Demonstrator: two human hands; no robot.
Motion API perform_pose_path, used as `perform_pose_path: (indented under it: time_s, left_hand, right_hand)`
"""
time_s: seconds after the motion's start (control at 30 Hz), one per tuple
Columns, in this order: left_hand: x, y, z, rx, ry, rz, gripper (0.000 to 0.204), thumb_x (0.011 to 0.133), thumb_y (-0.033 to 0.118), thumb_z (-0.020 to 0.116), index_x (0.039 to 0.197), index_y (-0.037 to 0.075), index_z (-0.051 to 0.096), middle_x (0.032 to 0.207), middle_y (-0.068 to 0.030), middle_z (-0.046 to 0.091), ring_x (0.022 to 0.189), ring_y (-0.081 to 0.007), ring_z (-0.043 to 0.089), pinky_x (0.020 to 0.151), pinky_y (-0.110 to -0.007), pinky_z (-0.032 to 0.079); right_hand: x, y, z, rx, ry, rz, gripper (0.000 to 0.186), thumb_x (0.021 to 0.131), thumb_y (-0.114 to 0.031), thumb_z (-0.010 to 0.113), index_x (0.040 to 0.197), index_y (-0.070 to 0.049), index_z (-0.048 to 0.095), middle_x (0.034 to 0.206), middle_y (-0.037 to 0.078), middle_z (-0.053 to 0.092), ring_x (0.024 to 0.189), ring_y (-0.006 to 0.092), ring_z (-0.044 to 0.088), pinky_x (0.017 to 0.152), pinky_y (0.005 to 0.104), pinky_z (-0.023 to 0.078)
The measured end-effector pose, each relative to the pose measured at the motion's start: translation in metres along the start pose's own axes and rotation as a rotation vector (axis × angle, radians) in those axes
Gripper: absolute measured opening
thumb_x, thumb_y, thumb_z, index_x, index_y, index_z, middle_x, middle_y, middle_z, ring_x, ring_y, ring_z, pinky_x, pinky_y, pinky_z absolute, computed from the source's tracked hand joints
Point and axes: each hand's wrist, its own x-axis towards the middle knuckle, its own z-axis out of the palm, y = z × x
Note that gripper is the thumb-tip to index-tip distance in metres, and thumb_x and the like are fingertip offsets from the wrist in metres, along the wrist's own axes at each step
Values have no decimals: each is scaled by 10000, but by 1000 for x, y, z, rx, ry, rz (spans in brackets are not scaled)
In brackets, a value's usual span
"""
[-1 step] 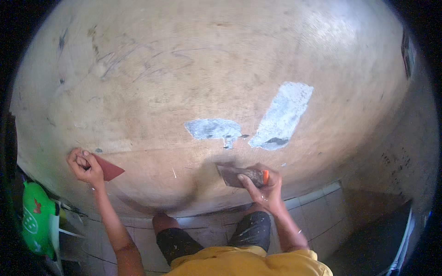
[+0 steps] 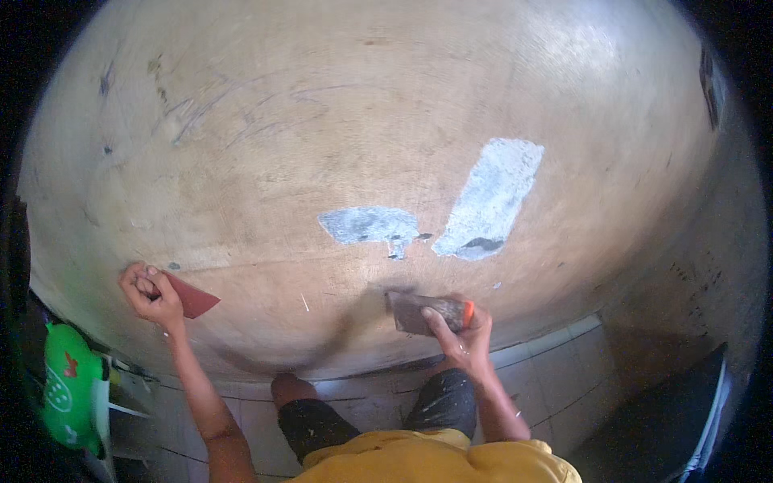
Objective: The person applies filler to holes in a wall using a metal putty knife and a plastic scraper, smoothing the material across the surface.
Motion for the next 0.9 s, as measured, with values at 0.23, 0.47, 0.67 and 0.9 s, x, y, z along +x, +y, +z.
perform_pose_path:
  time_s: [0.23,0.47,0.67,0.9]
  left_hand:
    - [-13,124,19,30,-505,339,458,710,118,686,1148,36,581,1191,-128,560,1004,-264,588,768,-340,519]
    - [-37,196,66,-56,-717,475,517,725,168,680,1231,135,575,1378,30,457,522,-77,520,501,-206,475]
    - [-50,206,80,-176,-752,601,482,694,86,683,1169,144,623,1332,47,504,493,-64,504,491,-200,466]
    - [-59,204,65,-325,-751,502,215,669,49,680,876,106,699,829,-14,643,531,-108,557,496,-244,467]
  right_hand:
    - [-47,75,-43,327,310,355,192,844,-217,680,865,-55,579,740,-35,565,631,49,490,555,223,397]
    - [-49,85,-60,517,355,307,182,846,-182,678,903,-45,574,818,-5,594,698,66,523,635,233,417]
    - [-73,121,-63,594,321,476,180,838,-140,675,957,-42,583,889,13,618,784,84,563,720,242,435]
    - [-71,100,-55,856,153,532,159,844,-123,645,982,-68,587,883,-12,619,807,79,574,730,249,448]
